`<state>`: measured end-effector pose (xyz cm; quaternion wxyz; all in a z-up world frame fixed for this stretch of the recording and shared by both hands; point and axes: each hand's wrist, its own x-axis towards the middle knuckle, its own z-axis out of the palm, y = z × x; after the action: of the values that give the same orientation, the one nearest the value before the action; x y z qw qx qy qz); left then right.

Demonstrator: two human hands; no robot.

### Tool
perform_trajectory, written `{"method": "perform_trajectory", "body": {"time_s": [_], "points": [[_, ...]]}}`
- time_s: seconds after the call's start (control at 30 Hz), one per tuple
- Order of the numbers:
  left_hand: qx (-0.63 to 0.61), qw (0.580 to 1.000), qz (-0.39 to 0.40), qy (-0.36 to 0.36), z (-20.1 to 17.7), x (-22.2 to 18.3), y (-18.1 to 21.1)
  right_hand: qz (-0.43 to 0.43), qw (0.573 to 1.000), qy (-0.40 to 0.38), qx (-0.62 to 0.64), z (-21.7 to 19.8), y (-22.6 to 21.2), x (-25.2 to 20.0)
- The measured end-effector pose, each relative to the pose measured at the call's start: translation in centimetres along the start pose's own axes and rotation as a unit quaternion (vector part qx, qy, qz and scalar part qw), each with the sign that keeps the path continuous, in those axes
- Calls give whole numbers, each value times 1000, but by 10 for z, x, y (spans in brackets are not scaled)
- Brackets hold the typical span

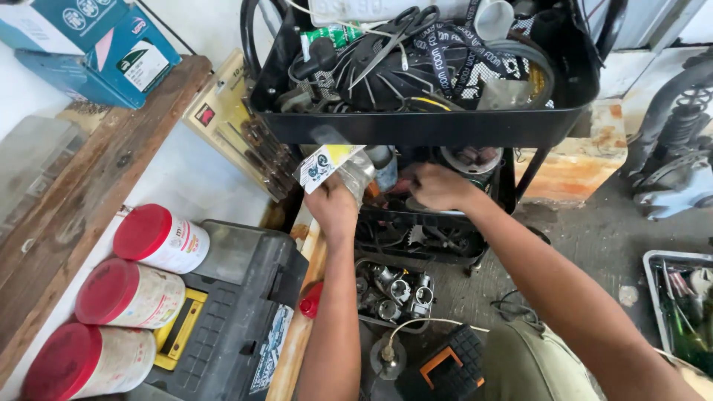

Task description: The person retrieves small metal fasteners from a storage cart and a workbench drawer, then sorts them one at a time by hand into a pink plastic container on the floor, occasionally picking parts from a small bowl and placing them into the container.

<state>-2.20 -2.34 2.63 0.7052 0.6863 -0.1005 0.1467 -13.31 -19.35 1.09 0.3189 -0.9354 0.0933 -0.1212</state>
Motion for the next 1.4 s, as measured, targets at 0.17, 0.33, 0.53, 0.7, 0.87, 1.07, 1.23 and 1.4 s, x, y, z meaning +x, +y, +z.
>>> {"method": "perform_trajectory", "body": {"time_s": [0.17,0.33,0.53,0.7,0.87,1.07,1.23,1.4], "points": [[25,999,-18,-30,6,-4,-9,90,990,-94,64,46,29,43],[34,997,-31,-57,14,-11,-8,42,997,-45,47,21,-8,12],[-2,982,-120,-145,16,-19,26,-12,998,55,38,-22,-54,-52],[19,936,-195,-294,20,-33,59,94,967,149,185,4,-20,-48],[143,915,-196,-323,14,-24,8,82,977,168,102,-8,-19,-48],[177,962,-68,-197,-1,3,-31,142,962,228,54,-22,-21,-6],[151,980,-34,-129,-11,16,-60,130,958,244,77,-14,-28,17],[170,975,-69,-124,-8,20,-73,87,965,229,89,19,-34,41]]}}
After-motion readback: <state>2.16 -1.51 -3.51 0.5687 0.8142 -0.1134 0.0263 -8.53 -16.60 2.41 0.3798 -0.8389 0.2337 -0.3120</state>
